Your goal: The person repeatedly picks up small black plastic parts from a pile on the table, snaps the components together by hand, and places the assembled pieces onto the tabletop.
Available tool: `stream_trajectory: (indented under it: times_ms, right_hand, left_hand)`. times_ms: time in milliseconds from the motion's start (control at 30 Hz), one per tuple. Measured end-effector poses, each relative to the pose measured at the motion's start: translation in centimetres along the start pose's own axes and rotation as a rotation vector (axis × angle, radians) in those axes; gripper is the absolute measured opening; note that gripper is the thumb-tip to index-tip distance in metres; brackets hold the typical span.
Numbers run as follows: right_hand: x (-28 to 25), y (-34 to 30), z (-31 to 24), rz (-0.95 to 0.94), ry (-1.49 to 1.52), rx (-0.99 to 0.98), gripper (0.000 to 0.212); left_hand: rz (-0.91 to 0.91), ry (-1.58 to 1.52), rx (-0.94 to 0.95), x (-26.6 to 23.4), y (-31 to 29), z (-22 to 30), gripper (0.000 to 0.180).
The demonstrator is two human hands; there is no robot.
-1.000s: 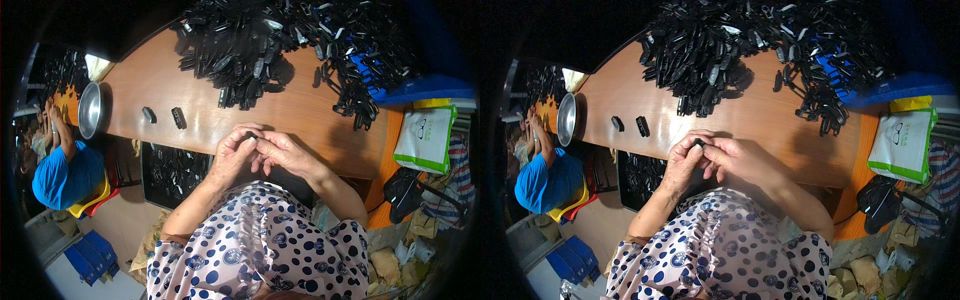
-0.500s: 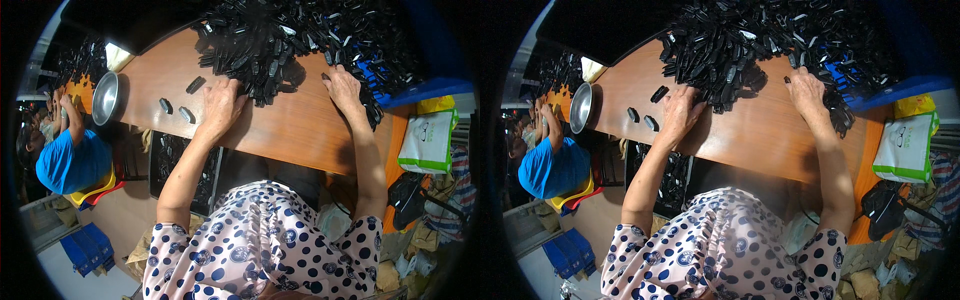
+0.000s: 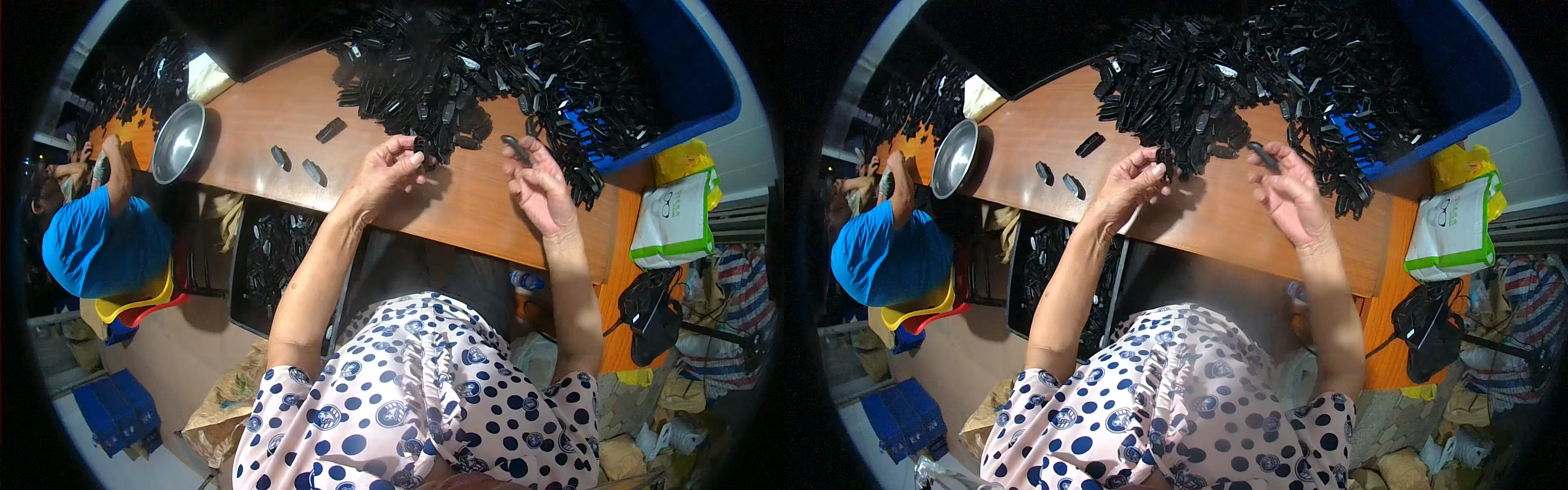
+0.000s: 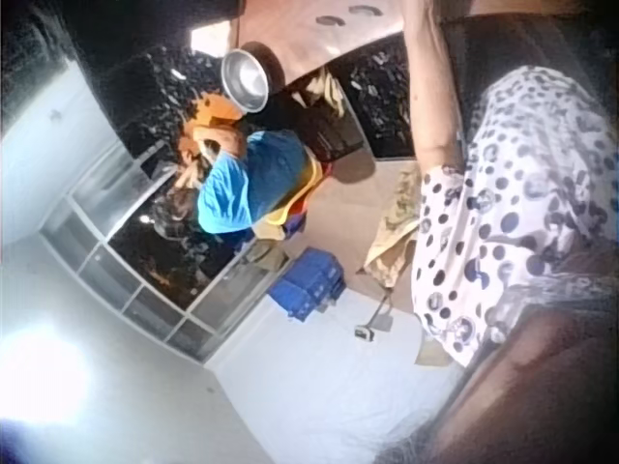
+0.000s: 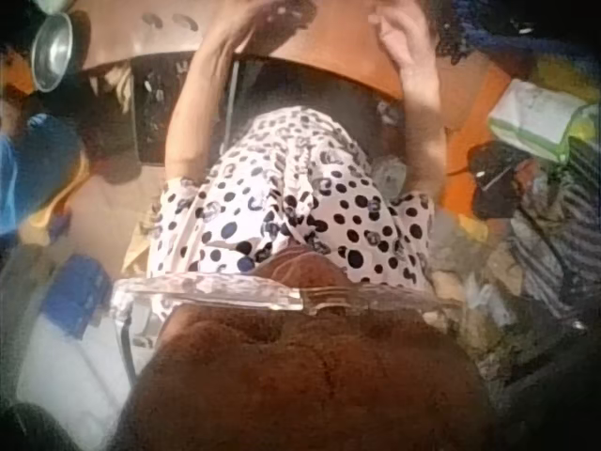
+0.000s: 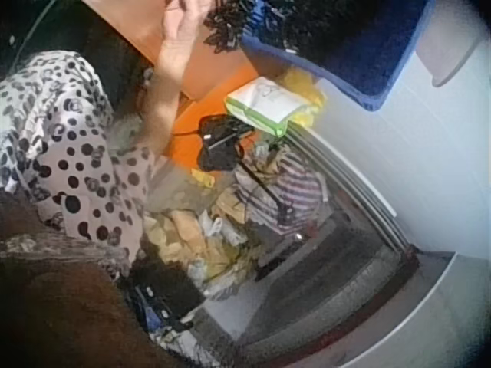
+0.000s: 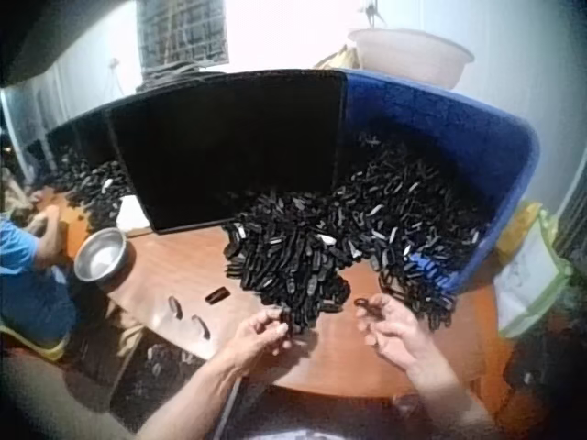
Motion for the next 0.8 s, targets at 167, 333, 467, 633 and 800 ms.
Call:
stream_trajectory:
  times_ms: [167,333,467,633,800]
  right_hand:
    - [2.9,-1.3,2.2,-0.024,-0.104,0.071,0.025]
    - [5.8,-2.5,2.2,-0.015,-0.314,0.089,0.017]
    - [4.9,-2.8,2.4,-0.032,-0.292,0.115,0.017]
    - [4.7,-2.9,2.7,0.005,-0.240,0.091,0.019]
    - [3.5,-2.8,2.3,0.075,-0.319,0.028,0.024]
  left_hand:
    - [-0.033,-0.022,0.058,2.1,-1.8,-1.1,0.021]
    - [-0.110,0.164,0.114,4.5,-3.8,-0.1,0.026]
    - [-0.156,0.024,0.053,6.1,-4.6,-0.5,0.033]
    - [-0.088,0.039,0.093,6.6,-4.6,-1.4,0.036]
    - [-0.041,0.029,0.007,6.6,-4.4,-2.2,0.036]
Point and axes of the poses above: each hand's wrist, its own y-axis towards the middle knuckle, its own x-axis out of the palm, z = x × y, the point moved 7 cm from there along y, towards the middle knuckle, and after that the axes turned 1 degree about x, right-handed, at the moved point
